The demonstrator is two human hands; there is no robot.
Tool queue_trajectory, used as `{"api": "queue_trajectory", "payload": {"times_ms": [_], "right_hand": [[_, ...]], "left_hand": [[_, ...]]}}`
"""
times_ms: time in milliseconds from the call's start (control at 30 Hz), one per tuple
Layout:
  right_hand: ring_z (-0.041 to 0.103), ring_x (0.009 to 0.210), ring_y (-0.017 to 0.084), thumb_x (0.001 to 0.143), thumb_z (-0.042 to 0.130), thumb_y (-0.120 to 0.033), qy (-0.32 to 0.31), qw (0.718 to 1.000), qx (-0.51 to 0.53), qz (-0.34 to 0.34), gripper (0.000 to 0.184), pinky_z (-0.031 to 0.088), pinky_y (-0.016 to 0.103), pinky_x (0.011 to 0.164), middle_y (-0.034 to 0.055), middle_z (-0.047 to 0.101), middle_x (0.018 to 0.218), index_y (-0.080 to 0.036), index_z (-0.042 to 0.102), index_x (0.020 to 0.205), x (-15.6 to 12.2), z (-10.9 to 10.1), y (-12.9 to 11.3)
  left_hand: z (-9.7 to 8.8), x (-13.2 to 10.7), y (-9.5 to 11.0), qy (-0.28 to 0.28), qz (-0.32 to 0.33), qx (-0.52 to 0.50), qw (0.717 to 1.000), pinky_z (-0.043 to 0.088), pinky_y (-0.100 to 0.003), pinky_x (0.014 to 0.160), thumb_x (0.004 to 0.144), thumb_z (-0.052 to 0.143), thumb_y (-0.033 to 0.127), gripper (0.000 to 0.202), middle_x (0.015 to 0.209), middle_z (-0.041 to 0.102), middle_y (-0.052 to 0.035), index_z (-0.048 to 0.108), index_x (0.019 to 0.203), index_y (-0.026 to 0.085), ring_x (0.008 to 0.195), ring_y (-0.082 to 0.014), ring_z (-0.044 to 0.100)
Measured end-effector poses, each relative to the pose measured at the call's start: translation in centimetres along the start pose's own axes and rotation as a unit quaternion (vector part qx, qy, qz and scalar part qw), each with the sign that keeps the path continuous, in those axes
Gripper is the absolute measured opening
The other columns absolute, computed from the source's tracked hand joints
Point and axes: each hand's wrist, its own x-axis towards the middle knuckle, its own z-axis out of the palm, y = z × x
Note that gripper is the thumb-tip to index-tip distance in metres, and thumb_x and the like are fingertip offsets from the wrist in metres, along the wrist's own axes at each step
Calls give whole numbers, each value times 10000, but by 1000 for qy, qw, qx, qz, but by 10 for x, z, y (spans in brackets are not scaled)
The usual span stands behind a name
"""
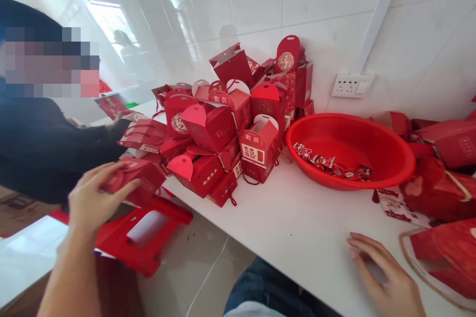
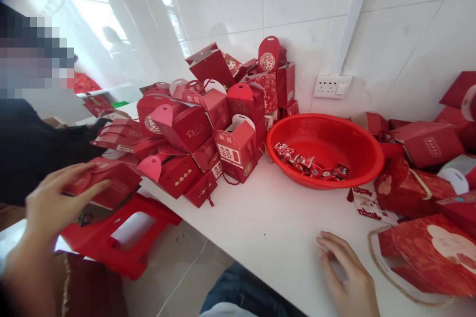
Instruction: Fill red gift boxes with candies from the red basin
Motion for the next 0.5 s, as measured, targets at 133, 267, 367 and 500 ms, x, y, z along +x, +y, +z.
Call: {"api": "queue_trajectory", "payload": {"times_ms": [133, 267, 367, 500], "right_hand": [[758, 893, 238, 949, 548, -430, 6, 1000, -3, -2, 269, 628, 312, 742, 78, 775, 1012, -247, 744, 936, 0, 0, -3], [758, 905, 239, 953, 546, -440, 9, 1000, -5, 10, 281, 627, 319, 770, 82, 773, 1020, -240, 743, 934, -2, 0, -3], [758, 906, 240, 952, 544, -452, 4, 1000, -2, 13, 295, 629, 318, 766, 85, 775, 1020, -238, 746, 926, -1, 0, -3], [761, 896, 238, 949, 546, -448, 5, 1000, 4, 14, 289, 632, 317, 761, 83, 777, 1009, -242, 747, 921, 0, 1, -4]], "left_hand": [[26, -10, -1, -66, -22, -26, 997, 401, -473, 1162, 695, 746, 471, 382, 1160, 659, 13, 705, 1012, 261, 1173, -278, 612], [46, -16, -6, -94, -48, -61, 993, 376, -486, 1187, 733, 767, 435, 383, 1283, 606, 0, 673, 1043, 232, 1273, -306, 573], [53, -19, -12, -90, -52, -90, 990, 352, -500, 1204, 770, 753, 422, 399, 1341, 577, -6, 632, 1097, 228, 1341, -318, 524], [63, -19, -32, -83, -33, -113, 990, 342, -506, 1208, 761, 761, 399, 536, 1381, 551, -30, 551, 1223, 227, 1385, -339, 468]]}}
